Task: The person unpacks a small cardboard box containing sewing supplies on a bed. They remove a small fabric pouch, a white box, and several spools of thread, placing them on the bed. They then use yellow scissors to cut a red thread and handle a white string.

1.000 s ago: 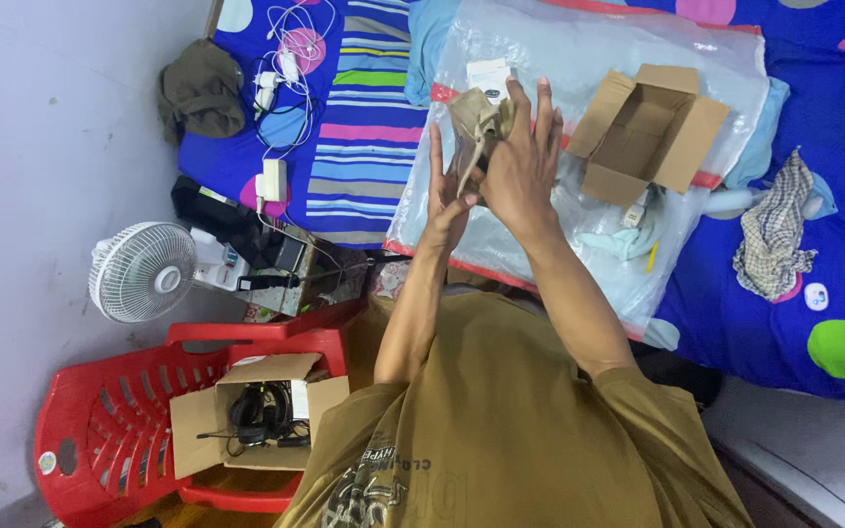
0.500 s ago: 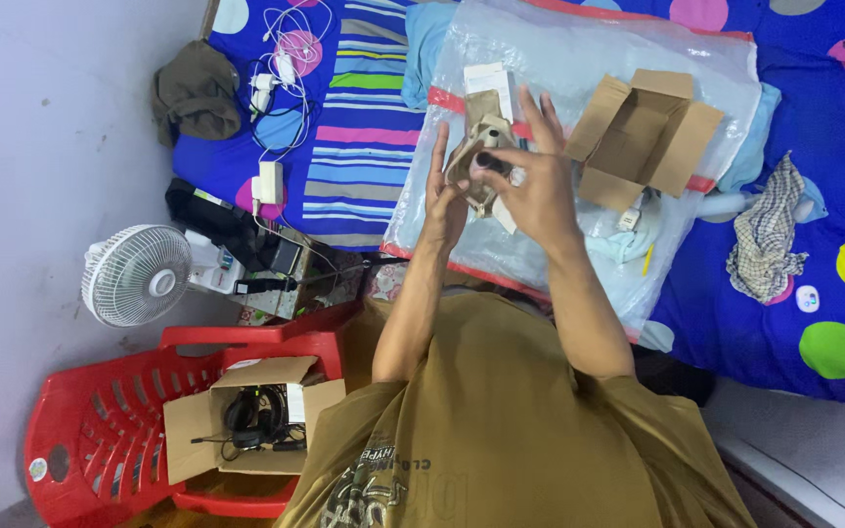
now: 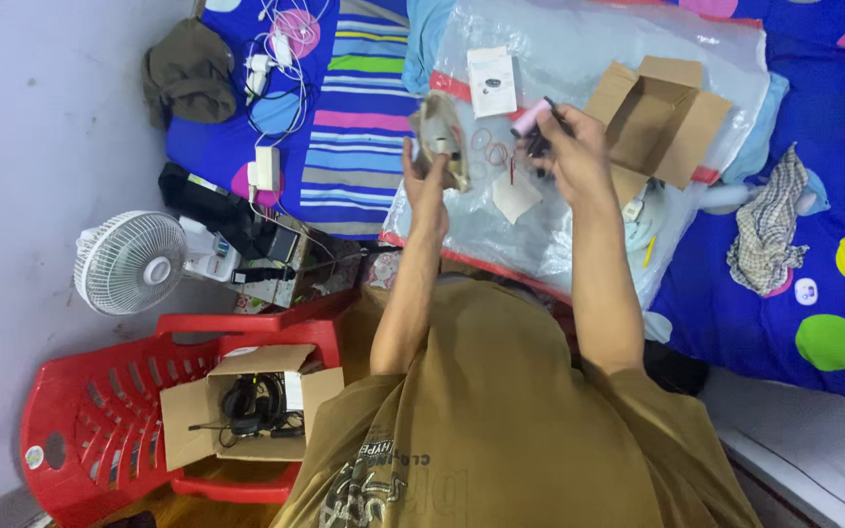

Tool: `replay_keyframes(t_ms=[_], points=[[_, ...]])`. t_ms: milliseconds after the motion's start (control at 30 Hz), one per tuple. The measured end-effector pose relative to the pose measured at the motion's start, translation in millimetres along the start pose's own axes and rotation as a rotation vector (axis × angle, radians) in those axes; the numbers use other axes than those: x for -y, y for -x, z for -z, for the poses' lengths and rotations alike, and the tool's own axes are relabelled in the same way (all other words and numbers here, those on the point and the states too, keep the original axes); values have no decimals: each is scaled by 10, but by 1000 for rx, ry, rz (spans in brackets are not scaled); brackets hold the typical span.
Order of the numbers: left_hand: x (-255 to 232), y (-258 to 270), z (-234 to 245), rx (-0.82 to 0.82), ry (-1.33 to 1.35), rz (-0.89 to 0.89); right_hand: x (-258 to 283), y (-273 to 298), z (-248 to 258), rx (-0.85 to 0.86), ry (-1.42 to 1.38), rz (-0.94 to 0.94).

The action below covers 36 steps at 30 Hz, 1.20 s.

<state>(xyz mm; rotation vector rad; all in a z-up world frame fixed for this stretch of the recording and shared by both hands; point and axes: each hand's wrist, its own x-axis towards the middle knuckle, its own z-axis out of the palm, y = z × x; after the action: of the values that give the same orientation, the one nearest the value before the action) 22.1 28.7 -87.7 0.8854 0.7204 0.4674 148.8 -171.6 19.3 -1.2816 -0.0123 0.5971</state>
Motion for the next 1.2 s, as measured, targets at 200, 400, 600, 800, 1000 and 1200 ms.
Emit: replay_keyframes(t_ms=[200,400,600,800,1000,1200], points=[[-146,-64,291,-25,63,-98,-1342,-810,374,-122,83,-97],[-397,12,548,-58,27,-94,-1890,-934,494,-301,133,-374],[-608,105,819,-61,39,-92,-1813,-1047,469,-458,777,-283],[-760,131,832,-73,30,-41,-1747,-1245,608,-492,1128,123],[-695,114,647,51,81,-60,-1694,-969,1037,-404,1297,238],[-562,186,536,22,27,-11,-1653,-675,1122,-417,986,-75]])
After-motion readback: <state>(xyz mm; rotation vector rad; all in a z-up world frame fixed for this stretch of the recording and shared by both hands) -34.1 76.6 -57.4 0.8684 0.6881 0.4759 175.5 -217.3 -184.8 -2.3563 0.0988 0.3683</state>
